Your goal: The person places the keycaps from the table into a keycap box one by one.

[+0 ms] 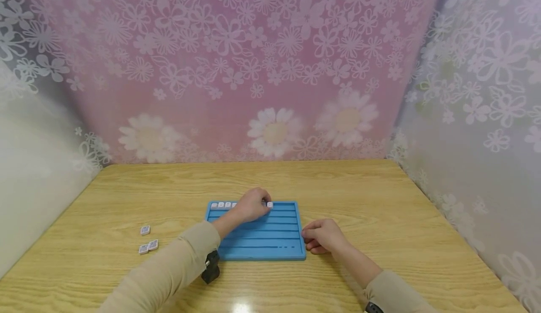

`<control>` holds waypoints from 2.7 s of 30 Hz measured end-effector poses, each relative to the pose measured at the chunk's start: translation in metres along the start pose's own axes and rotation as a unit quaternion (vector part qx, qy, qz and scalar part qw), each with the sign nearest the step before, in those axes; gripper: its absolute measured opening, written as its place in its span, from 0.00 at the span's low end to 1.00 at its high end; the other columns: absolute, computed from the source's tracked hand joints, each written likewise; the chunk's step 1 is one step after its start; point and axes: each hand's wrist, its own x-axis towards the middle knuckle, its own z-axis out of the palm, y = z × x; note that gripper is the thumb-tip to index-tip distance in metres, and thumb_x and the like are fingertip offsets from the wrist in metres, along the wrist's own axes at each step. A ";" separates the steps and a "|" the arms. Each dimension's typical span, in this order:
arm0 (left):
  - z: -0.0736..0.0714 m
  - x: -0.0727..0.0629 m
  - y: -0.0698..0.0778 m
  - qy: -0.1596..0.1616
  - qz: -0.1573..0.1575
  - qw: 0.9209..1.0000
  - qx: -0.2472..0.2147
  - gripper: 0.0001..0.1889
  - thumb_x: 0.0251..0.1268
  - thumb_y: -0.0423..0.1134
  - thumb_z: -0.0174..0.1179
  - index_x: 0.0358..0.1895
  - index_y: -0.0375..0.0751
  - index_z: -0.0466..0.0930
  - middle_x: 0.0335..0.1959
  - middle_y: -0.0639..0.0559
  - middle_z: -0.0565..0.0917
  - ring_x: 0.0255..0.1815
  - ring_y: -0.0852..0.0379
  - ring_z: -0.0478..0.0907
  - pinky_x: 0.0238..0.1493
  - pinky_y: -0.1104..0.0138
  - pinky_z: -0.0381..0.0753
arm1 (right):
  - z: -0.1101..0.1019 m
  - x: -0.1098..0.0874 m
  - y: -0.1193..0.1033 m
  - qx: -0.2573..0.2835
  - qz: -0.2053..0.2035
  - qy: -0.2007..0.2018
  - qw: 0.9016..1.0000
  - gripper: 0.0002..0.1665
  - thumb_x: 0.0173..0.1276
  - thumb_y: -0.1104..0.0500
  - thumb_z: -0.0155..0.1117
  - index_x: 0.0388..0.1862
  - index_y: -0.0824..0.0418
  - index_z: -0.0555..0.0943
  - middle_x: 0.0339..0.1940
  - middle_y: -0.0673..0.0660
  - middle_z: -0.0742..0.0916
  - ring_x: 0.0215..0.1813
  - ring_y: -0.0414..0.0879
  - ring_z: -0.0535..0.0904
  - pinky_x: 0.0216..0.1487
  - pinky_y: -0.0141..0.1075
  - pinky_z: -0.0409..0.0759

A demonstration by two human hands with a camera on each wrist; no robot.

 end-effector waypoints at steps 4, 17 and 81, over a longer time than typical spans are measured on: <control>0.000 0.000 0.001 -0.004 -0.002 1.000 0.005 0.06 0.59 0.35 0.61 0.39 0.41 0.83 0.37 0.52 0.79 0.35 0.58 0.73 0.34 0.66 0.74 | 0.000 0.000 0.001 0.001 0.001 -0.001 1.000 0.14 0.63 0.64 0.61 0.44 0.73 0.79 0.21 0.55 0.81 0.21 0.42 0.78 0.24 0.34 0.79; -0.001 0.000 0.002 -0.011 -0.010 1.000 -0.017 0.07 0.59 0.32 0.60 0.40 0.39 0.82 0.36 0.51 0.80 0.32 0.58 0.72 0.33 0.66 0.75 | 0.001 0.001 0.001 0.003 0.001 0.005 1.000 0.14 0.62 0.64 0.62 0.43 0.73 0.79 0.21 0.54 0.81 0.21 0.42 0.78 0.23 0.34 0.79; -0.134 -0.127 -0.112 0.073 -0.120 0.984 -0.106 0.10 0.63 0.35 0.58 0.45 0.33 0.77 0.37 0.48 0.80 0.39 0.50 0.77 0.38 0.59 0.77 | 0.001 0.005 -0.001 0.002 0.016 -0.005 1.000 0.15 0.62 0.63 0.62 0.45 0.72 0.78 0.22 0.55 0.82 0.22 0.42 0.78 0.25 0.34 0.80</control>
